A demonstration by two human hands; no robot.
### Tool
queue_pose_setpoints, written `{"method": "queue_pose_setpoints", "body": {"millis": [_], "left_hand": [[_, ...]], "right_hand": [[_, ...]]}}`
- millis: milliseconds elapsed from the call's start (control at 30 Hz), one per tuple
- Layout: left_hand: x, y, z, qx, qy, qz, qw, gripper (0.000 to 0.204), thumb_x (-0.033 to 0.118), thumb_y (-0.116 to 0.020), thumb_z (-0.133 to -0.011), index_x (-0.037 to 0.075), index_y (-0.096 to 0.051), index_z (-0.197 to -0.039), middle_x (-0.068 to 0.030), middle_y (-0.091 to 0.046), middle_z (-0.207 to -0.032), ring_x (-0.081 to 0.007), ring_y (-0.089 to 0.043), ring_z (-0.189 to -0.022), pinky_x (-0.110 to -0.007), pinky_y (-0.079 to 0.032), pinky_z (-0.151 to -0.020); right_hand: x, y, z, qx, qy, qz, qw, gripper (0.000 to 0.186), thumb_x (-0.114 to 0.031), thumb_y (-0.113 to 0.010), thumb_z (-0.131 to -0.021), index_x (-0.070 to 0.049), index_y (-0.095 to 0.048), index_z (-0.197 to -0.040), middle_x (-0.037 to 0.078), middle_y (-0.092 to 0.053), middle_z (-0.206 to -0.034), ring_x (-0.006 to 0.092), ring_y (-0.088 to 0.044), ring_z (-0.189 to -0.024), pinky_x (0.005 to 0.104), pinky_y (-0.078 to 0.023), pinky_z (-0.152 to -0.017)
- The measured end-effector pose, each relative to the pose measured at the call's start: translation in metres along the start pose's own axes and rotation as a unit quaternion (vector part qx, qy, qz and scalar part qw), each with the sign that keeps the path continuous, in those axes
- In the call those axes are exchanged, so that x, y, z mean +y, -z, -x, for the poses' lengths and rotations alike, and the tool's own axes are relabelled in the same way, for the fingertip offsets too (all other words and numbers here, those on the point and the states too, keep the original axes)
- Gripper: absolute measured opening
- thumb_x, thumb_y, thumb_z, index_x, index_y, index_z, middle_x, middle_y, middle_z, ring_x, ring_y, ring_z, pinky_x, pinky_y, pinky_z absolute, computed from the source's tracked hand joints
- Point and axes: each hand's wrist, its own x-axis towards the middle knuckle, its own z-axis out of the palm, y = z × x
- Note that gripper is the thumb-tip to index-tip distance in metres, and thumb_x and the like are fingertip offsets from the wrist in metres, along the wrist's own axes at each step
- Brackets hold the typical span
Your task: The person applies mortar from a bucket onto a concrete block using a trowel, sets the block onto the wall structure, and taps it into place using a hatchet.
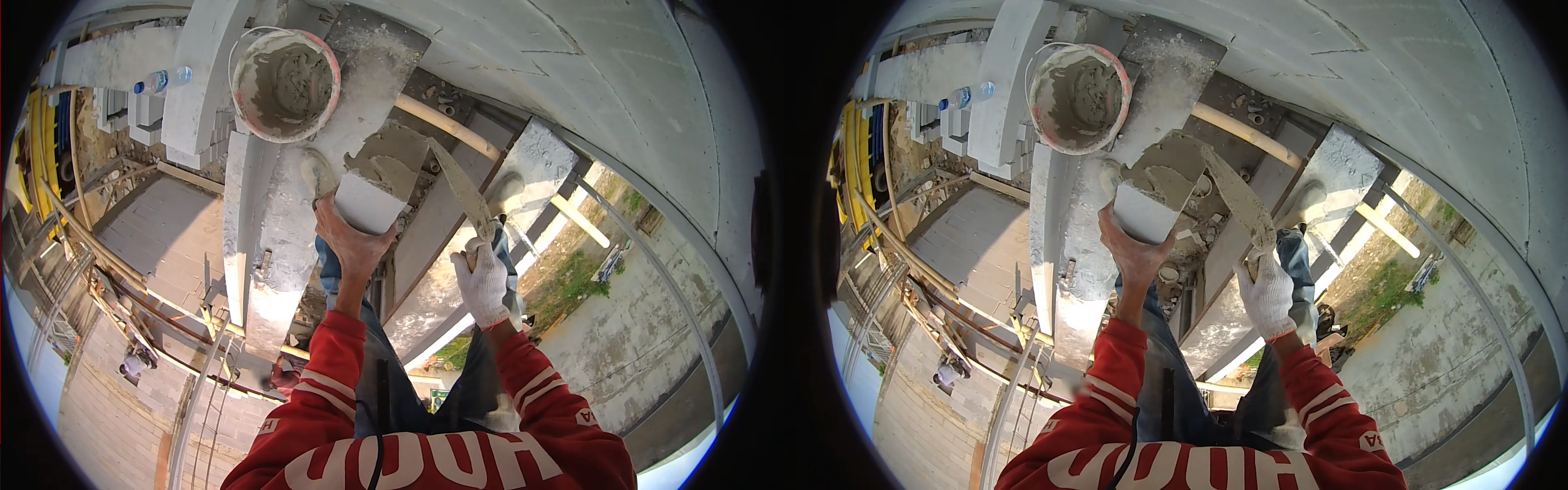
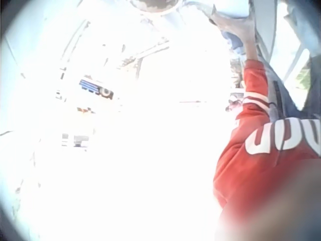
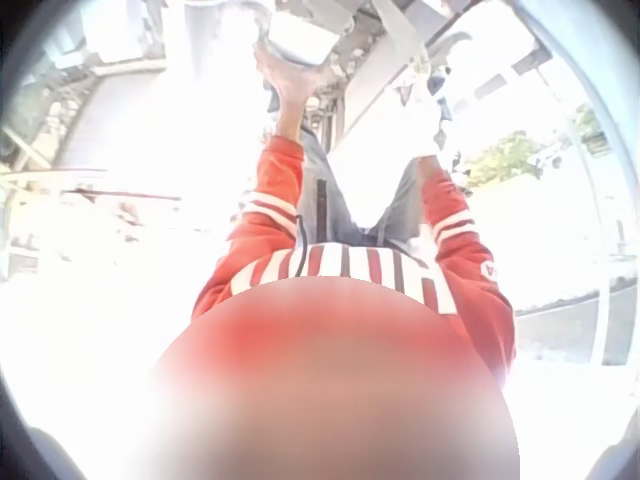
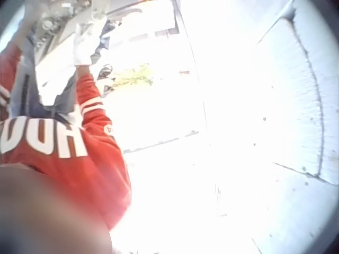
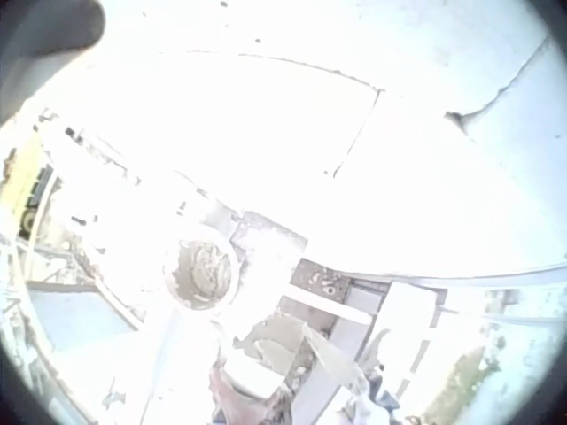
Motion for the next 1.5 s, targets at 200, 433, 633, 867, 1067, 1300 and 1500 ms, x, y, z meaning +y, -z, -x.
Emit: {"method": "queue_pose_setpoints", "body": {"millis": [200, 433, 633, 867, 1067, 1300, 1500], "left_hand": [[-0.015, -0.009, 0.017, 0.011, 0.068, 0.065, 0.996, 0.107, 0.022, -0.095, -0.048, 0.004, -0.039, -0.136, -0.0178, -0.053, -0.116, -0.0347, -0.057, -0.105, -0.049, -0.049, -0.089], [-0.049, 0.031, 0.026, 0.047, 0.191, 0.164, 0.967, 0.106, 0.023, -0.098, -0.048, 0.002, -0.039, -0.134, -0.0141, -0.052, -0.118, -0.0282, -0.054, -0.109, -0.045, -0.047, -0.096], [-0.083, 0.077, 0.031, 0.067, 0.337, 0.286, 0.895, 0.090, 0.013, -0.094, -0.053, 0.002, -0.044, -0.127, -0.0117, -0.053, -0.119, -0.0265, -0.055, -0.112, -0.042, -0.046, -0.099], [-0.198, 0.097, 0.094, 0.036, 0.380, 0.736, 0.560, 0.072, 0.019, -0.076, -0.067, 0.005, -0.054, -0.133, -0.0136, -0.063, -0.124, -0.0339, -0.064, -0.113, -0.047, -0.057, -0.096], [-0.233, 0.095, 0.123, 0.093, 0.317, 0.821, 0.465, 0.085, 0.018, -0.075, -0.065, 0.002, -0.048, -0.144, -0.0156, -0.063, -0.131, -0.0376, -0.063, -0.119, -0.051, -0.056, -0.099], [-0.248, 0.095, 0.123, 0.119, 0.349, 0.804, 0.466, 0.087, 0.017, -0.075, -0.067, 0.002, -0.045, -0.148, -0.0170, -0.061, -0.135, -0.0388, -0.062, -0.122, -0.052, -0.054, -0.103], [-0.251, 0.102, 0.135, 0.117, 0.366, 0.799, 0.462, 0.088, 0.017, -0.075, -0.068, 0.001, -0.043, -0.149, -0.0180, -0.060, -0.138, -0.0387, -0.061, -0.123, -0.052, -0.053, -0.104]], "right_hand": [[-0.009, -0.042, 0.057, -0.055, -0.011, 0.030, 0.998, 0.034, -0.025, -0.074, -0.093, -0.006, -0.056, -0.114, 0.019, -0.068, -0.084, 0.0406, -0.068, -0.074, 0.0476, -0.054, -0.065], [-0.029, -0.023, 0.032, -0.090, -0.053, -0.016, 0.994, 0.031, -0.021, -0.073, -0.088, -0.006, -0.052, -0.105, 0.019, -0.063, -0.075, 0.0413, -0.067, -0.071, 0.0488, -0.051, -0.063], [-0.138, -0.052, -0.133, -0.111, 0.144, -0.025, 0.983, 0.036, -0.026, -0.074, -0.088, -0.002, -0.053, -0.105, 0.023, -0.066, -0.083, 0.0475, -0.065, -0.077, 0.0490, -0.053, -0.068], [-0.173, -0.068, -0.141, -0.104, 0.190, 0.054, 0.975, 0.032, -0.028, -0.072, -0.092, -0.003, -0.057, -0.106, 0.021, -0.069, -0.090, 0.0438, -0.068, -0.086, 0.0484, -0.054, -0.073], [-0.226, -0.104, -0.223, -0.163, 0.194, 0.359, 0.898, 0.042, -0.035, -0.066, -0.092, -0.001, -0.060, -0.116, 0.025, -0.071, -0.100, 0.0445, -0.068, -0.098, 0.0533, -0.054, -0.085], [-0.281, -0.202, -0.349, -0.201, 0.264, 0.537, 0.776, 0.026, -0.019, -0.066, -0.088, -0.001, -0.073, -0.106, 0.023, -0.074, -0.107, 0.0404, -0.072, -0.102, 0.0504, -0.058, -0.088], [-0.297, -0.208, -0.364, -0.307, 0.235, 0.529, 0.756, 0.040, -0.021, -0.081, -0.073, 0.000, -0.075, -0.107, 0.025, -0.074, -0.104, 0.0411, -0.073, -0.097, 0.0460, -0.059, -0.084]]}}
